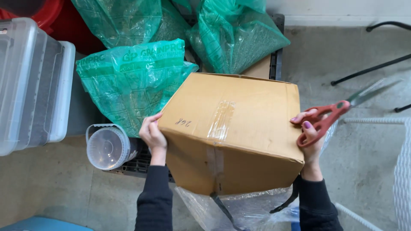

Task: Opening a cardboard box with scissors, inspecting contents, and dusting the workspace

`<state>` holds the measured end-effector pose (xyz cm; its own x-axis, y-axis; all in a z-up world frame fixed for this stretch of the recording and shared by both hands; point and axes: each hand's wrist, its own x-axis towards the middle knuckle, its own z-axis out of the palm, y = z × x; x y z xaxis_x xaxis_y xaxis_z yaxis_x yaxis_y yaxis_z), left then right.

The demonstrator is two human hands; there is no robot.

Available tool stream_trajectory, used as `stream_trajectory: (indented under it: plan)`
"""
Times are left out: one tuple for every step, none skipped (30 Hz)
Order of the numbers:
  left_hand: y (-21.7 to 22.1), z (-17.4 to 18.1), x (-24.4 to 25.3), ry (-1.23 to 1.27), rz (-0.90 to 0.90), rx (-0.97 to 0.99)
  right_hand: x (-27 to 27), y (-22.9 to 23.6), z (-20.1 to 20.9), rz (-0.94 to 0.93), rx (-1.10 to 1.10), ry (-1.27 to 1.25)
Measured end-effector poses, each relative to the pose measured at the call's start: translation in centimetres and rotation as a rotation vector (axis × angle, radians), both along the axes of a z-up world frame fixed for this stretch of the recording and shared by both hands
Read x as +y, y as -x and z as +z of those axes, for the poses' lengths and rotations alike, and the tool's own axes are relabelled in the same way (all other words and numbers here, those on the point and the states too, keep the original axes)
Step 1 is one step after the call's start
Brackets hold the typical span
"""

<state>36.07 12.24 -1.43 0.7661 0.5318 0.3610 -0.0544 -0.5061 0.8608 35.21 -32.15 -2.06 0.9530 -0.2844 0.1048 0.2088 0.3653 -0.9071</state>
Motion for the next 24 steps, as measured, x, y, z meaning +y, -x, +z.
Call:
stream_trajectory:
  plan:
    - [-0.9,-0.6,0.0,0.008,-0.029,-0.021,0.0,0.4,0.1,-0.106,0.039,-0.028]
    - [-1.2,-1.1,-0.1,0.015,-0.051,-0.038,-0.1,0.9,0.3,-0.204,0.082,-0.055]
    - [-1.3,-0.7,-1.2,0.013,-0.046,-0.025,-1.2,0.9,-0.2,-0.2,0.095,-0.056]
    - [-1.9,-0.5,-2.2,-0.006,-0.061,-0.018,-2.1,0.4,-0.8,-0.151,0.103,-0.055]
    - [-2.4,-0.2,-3.2,-0.025,-0.076,-0.011,-3.1,-0.1,-1.4,-0.101,0.111,-0.053]
    - [-2.8,-0.1,-4.3,-0.023,-0.07,-0.011,-4.6,-1.1,-2.6,-0.095,0.112,-0.051]
    - [-3.1,0.0,-5.5,-0.052,-0.077,-0.005,-6.3,-2.1,-3.9,-0.055,0.098,-0.088]
    - [-3.4,-0.1,-6.8,-0.079,-0.09,0.004,-8.1,-2.8,-5.2,-0.021,0.089,-0.123]
    - [-4.2,0.0,-7.1,-0.074,-0.089,0.007,-8.1,-3.5,-5.6,-0.02,0.093,-0.118]
    - [-5.2,0.0,-7.5,-0.068,-0.035,0.117,-8.3,-4.4,-6.0,-0.041,0.122,-0.06]
    - [-6.3,0.0,-8.0,-0.062,0.018,0.226,-8.5,-5.4,-6.3,-0.063,0.15,-0.003]
    - [-7.0,-0.2,-8.1,-0.056,0.021,0.227,-8.4,-5.8,-5.5,-0.06,0.15,0.003]
    - [-7.7,-0.4,-8.1,-0.029,-0.002,0.278,-8.3,-6.3,-4.8,-0.059,0.16,0.024]
    - [-8.5,-0.5,-7.8,-0.009,-0.022,0.328,-7.8,-6.9,-4.1,-0.056,0.168,0.039]
    - [-9.1,-0.2,-8.1,-0.009,-0.017,0.327,-7.9,-7.1,-3.8,-0.051,0.166,0.038]
    - [-9.4,-0.1,-8.4,-0.009,-0.012,0.356,-8.1,-7.3,-3.5,-0.041,0.204,0.051]
    - [-9.8,0.1,-8.6,-0.009,-0.007,0.386,-8.2,-7.5,-3.1,-0.032,0.241,0.064]
    - [-9.8,0.2,-8.8,-0.004,0.005,0.39,-8.2,-7.4,-2.7,-0.019,0.244,0.069]
    - [-9.9,0.4,-9.0,0.023,0.009,0.422,-8.3,-7.4,-2.2,-0.015,0.276,0.116]
    - [-10.2,0.6,-8.9,0.045,0.011,0.451,-8.1,-7.5,-1.9,-0.012,0.304,0.159]
    - [-9.9,0.9,-8.9,0.046,0.022,0.45,-8.3,-7.5,-2.2,-0.001,0.303,0.159]
    - [-9.6,1.2,-8.9,0.073,0.013,0.464,-8.6,-7.3,-2.5,0.026,0.271,0.19]
    - [-9.3,1.5,-9.0,0.101,0.005,0.477,-8.9,-7.2,-2.8,0.053,0.238,0.22]
    - [-8.8,1.1,-8.8,0.103,0.008,0.479,-8.9,-6.8,-2.9,0.056,0.24,0.221]
